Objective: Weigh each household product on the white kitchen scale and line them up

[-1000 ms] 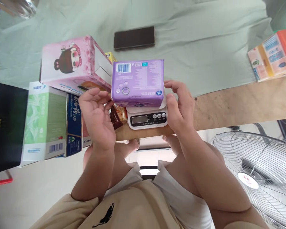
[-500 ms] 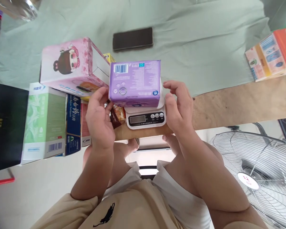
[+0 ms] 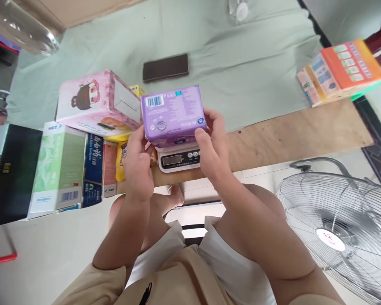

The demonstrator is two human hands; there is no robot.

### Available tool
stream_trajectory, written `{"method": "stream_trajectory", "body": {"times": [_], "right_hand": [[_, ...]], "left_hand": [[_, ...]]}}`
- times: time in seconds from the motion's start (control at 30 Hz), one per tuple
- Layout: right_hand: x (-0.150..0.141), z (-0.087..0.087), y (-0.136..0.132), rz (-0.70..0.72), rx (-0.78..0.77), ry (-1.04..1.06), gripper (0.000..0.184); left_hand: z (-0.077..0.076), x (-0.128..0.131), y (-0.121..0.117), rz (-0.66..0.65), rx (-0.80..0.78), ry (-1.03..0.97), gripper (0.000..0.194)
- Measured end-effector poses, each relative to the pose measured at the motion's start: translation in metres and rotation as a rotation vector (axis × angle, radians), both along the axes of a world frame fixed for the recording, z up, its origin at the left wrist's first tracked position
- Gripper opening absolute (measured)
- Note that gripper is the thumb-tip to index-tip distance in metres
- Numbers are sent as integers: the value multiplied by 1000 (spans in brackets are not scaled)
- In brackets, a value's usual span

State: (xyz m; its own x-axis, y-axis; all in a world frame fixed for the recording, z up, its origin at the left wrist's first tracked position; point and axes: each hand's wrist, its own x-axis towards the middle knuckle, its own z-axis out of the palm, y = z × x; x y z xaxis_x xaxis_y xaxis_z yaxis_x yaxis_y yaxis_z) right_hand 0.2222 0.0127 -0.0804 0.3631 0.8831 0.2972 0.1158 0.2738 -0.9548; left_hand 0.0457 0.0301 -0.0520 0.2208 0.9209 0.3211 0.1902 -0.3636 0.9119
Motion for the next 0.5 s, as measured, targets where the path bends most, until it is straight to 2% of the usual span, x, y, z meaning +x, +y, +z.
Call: {"method": "stream_trajectory", "body": {"times": [0.1, 0.2, 0.33, 0.5], "right_hand": [[9, -2, 2, -81, 33, 51, 38], [37, 2, 1, -269, 106, -12, 36], [96, 4, -5, -576, 139, -147, 30], [177, -17, -19, -862, 82, -137, 16]], "left_hand": [[1, 16, -8, -37, 41, 42, 66], [0, 47, -17, -136, 86, 46, 73], [-5, 113, -31, -259, 111, 21, 75], [-18, 196, -47, -387, -10, 51, 77]]}}
